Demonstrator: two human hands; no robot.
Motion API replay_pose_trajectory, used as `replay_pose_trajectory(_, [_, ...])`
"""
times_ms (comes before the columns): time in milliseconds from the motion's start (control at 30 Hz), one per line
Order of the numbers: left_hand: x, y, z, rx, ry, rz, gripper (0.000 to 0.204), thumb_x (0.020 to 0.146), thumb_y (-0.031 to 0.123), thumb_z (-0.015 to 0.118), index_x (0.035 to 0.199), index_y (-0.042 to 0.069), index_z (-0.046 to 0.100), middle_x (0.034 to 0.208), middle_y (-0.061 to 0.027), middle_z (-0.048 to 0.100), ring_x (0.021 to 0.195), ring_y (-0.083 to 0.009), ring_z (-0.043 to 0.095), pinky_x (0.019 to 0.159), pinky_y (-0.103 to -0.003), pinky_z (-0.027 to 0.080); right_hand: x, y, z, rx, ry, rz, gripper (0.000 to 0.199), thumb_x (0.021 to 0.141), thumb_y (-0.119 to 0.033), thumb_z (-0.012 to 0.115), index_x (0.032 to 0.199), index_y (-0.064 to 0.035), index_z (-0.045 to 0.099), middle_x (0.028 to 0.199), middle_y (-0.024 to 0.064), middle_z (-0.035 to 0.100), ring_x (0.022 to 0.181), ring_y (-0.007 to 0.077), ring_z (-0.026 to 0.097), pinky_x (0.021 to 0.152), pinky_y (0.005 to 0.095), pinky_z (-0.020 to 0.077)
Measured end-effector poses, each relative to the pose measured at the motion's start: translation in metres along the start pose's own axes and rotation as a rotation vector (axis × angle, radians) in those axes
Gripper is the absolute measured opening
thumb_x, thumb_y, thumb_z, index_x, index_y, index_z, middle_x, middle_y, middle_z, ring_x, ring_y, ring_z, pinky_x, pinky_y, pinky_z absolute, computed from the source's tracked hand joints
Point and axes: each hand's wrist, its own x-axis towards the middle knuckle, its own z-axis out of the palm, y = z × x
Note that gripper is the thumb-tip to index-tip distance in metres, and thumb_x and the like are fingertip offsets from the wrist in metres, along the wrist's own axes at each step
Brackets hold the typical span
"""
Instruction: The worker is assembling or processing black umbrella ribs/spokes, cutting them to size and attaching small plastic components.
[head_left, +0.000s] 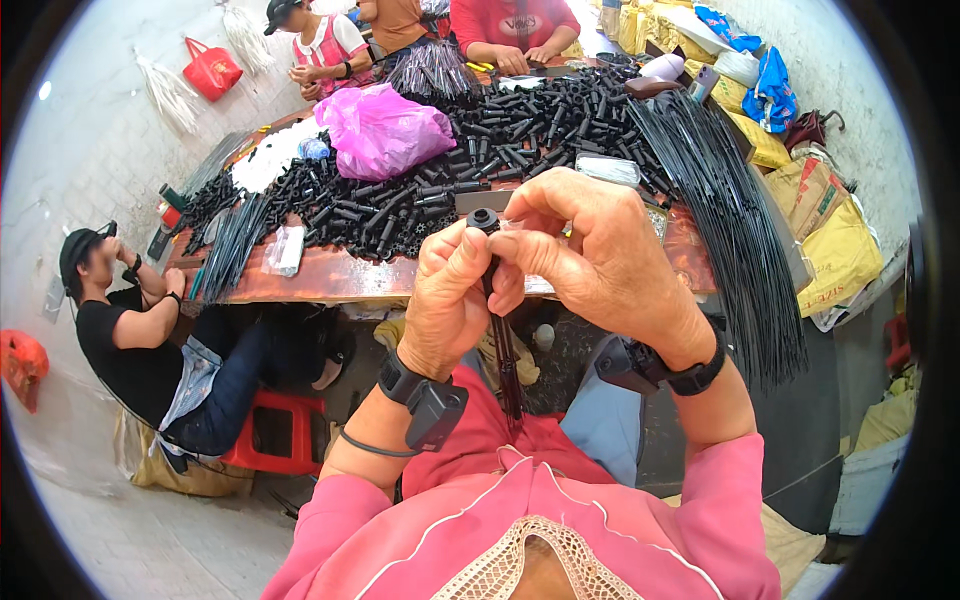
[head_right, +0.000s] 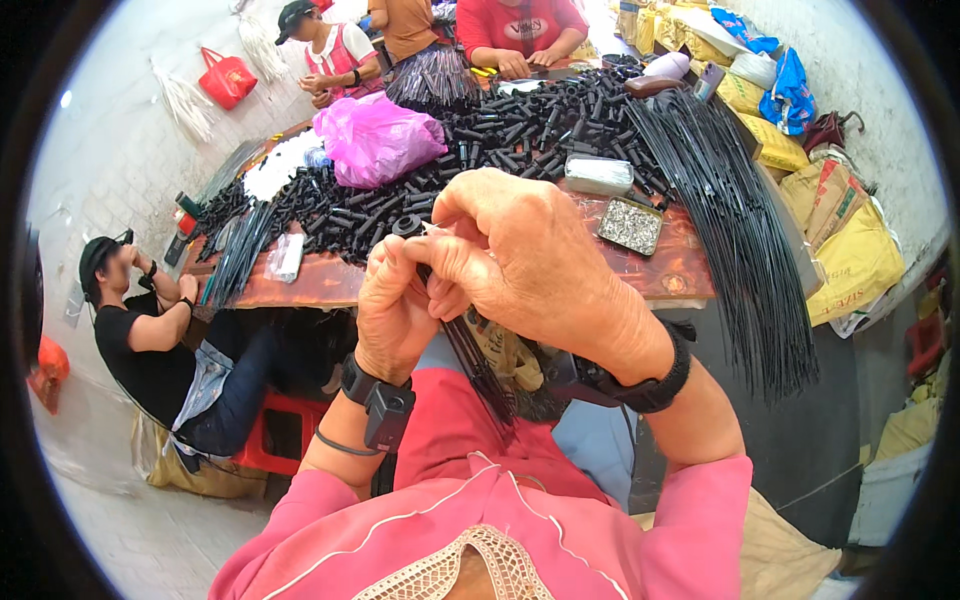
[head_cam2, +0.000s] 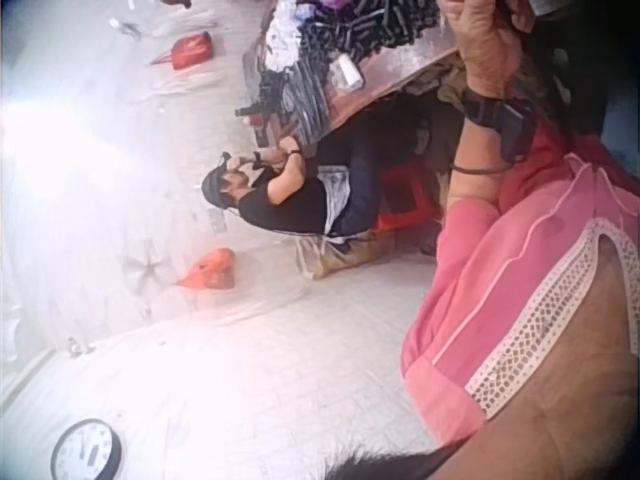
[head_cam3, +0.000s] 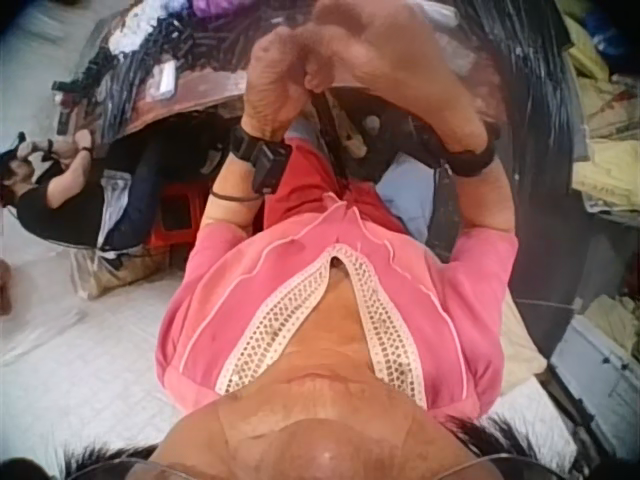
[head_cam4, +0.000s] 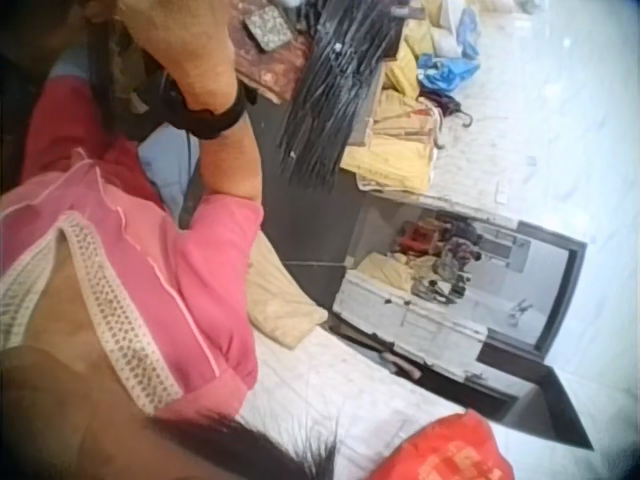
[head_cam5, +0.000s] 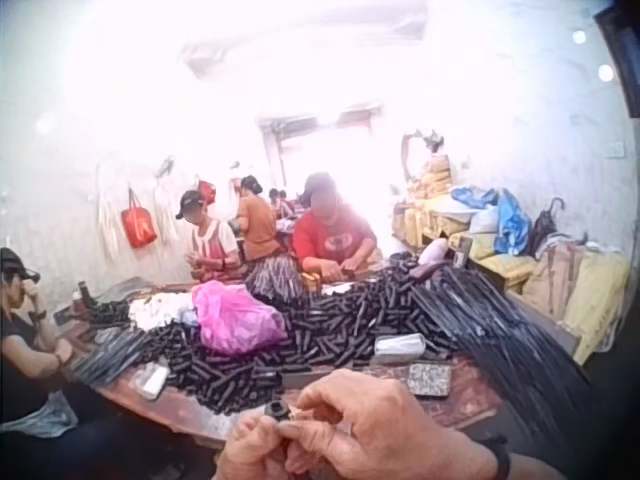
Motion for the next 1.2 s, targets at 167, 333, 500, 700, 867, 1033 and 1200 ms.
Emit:
replay_pose_trajectory(167, [0.007,-0.003,-0.001,-0.045,-0.099,-0.008,0.041,0.097,0.039,0.059,0.090,-0.002,0.059,0.067,-0.0040,0.053,0.053,-0.0101,0.045,0.048,-0.024,0.036,-0.001,0.005,0.000,0.081,0.095,-0.024,0.027,0.088,-0.017,0.068,0.072,0.0036,0.061,0.061,0.0118,0.060,0.049,0.0224,0.060,0.049,0.0350,0.0472])
replay_pose_trajectory(333, [0.012,-0.010,0.000,-0.036,-0.082,-0.006,0.049,0.099,0.045,0.052,0.086,-0.001,0.059,0.064,-0.0035,0.052,0.051,-0.0103,0.044,0.047,-0.025,0.035,0.003,0.016,-0.005,0.703,-0.224,0.525,0.024,0.090,-0.010,0.063,0.070,0.0018,0.061,0.063,0.0043,0.063,0.053,0.0104,0.062,0.045,0.0308,0.0467])
replay_pose_trajectory(500, [0.009,-0.004,0.005,-0.083,0.025,-0.029,0.053,0.101,0.051,0.046,0.084,0.002,0.061,0.063,-0.0028,0.051,0.050,-0.0108,0.045,0.046,-0.025,0.034,-0.005,0.022,0.002,0.113,0.151,-0.218,0.015,0.082,-0.004,0.070,0.095,0.0022,0.063,0.070,0.0098,0.063,0.061,0.0196,0.063,0.056,0.0328,0.0520])
replay_pose_trajectory(700, [0.013,-0.010,0.010,-0.067,-0.037,-0.035,0.049,0.100,0.050,0.049,0.104,0.001,0.057,0.063,-0.0033,0.051,0.049,-0.0084,0.042,0.045,-0.022,0.032,-0.001,0.035,-0.010,-0.476,0.174,-0.710,0.026,0.075,-0.007,0.071,0.097,0.0009,0.060,0.086,0.0115,0.058,0.081,0.0287,0.061,0.064,0.0357,0.0522])
replay_pose_trajectory(867, [0.014,-0.015,0.021,0.101,0.087,0.195,0.039,0.097,0.038,0.062,0.109,0.002,0.054,0.065,0.0014,0.051,0.052,-0.0046,0.042,0.047,-0.019,0.030,-0.003,0.013,-0.005,0.369,-0.061,0.071,0.025,0.095,-0.014,0.058,0.077,0.0030,0.058,0.063,0.0093,0.064,0.046,0.0123,0.058,0.042,0.0273,0.0469])
replay_pose_trajectory(1033, [-0.010,-0.043,0.007,0.294,0.122,0.286,0.058,0.090,0.048,0.067,0.115,-0.002,0.052,0.067,-0.0015,0.053,0.055,-0.0064,0.047,0.049,-0.021,0.033,-0.022,0.023,-0.018,0.610,-0.390,0.506,0.036,0.098,-0.026,0.058,0.077,0.0018,0.065,0.066,0.0052,0.065,0.050,0.0062,0.059,0.036,0.0189,0.0380])
replay_pose_trajectory(1200, [-0.044,-0.038,-0.010,0.169,0.095,0.094,0.058,0.095,0.056,0.053,0.109,-0.001,0.056,0.063,-0.0003,0.045,0.053,-0.0109,0.038,0.050,-0.027,0.032,-0.041,0.101,-0.002,0.209,-0.275,0.509,0.045,0.090,-0.044,0.068,0.088,0.0011,0.070,0.064,0.0057,0.065,0.053,0.0166,0.065,0.044,0.0298,0.0489])
